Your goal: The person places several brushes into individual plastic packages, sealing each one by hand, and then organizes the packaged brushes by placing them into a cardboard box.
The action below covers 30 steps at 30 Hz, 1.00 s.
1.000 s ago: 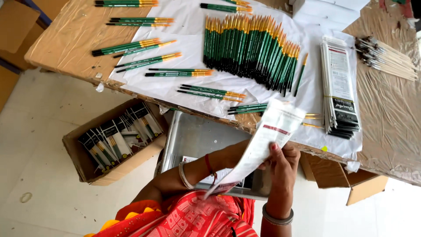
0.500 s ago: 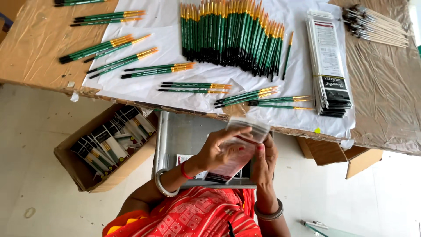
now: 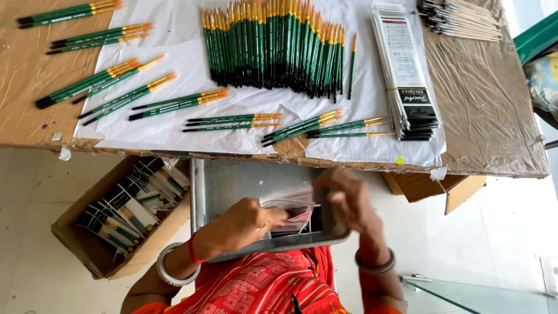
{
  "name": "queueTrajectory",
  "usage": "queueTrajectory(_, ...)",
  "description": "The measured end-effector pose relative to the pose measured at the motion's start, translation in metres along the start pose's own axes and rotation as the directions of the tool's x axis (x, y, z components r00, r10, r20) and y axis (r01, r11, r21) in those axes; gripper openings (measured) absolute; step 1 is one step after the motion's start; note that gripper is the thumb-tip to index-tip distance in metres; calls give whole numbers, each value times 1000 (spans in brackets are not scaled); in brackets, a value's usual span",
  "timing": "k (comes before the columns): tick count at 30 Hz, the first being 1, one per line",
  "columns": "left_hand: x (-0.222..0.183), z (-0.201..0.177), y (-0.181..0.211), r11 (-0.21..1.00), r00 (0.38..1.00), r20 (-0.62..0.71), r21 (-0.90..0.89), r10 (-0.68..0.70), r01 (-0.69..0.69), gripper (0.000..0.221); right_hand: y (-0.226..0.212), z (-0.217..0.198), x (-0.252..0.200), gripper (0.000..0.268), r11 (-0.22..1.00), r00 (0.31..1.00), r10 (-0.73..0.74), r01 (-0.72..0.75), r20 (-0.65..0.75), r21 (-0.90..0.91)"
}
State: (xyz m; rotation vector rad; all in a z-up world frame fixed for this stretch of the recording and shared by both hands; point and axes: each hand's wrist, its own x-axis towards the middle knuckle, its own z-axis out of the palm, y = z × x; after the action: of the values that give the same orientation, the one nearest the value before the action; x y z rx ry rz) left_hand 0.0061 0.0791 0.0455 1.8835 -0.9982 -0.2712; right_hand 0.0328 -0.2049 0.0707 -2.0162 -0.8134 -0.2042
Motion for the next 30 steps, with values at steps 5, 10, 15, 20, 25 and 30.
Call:
queueTrajectory(5,3,-12,10,999,997,-79,31,-13,15,20,50,-65,54,35,859,987,161,-134,12,-494)
queueTrajectory(10,6,-21,13,991,989,-126,92,-81,92,22,72,-66,61,34,739,913,332,-97,235,-667)
queueTrajectory(15,13,-20,8,989,987,-120,95,-104,115,19,65,-43,53,22,459,863,344,191,371,-868)
queueTrajectory(20,12,-24,11,989,983,-181,140,-30,56,15,41,-67,55,14,778,927,363,-243,98,-580)
queueTrajectory(25,32,-34,21,990,983,-182,132,-29,53,17,68,-65,29,17,978,823,119,-1,-556,208)
queueTrajectory(30,67,-23,0,953,986,-149,302,70,-22,32,14,-45,14,16,955,872,262,-175,-413,238)
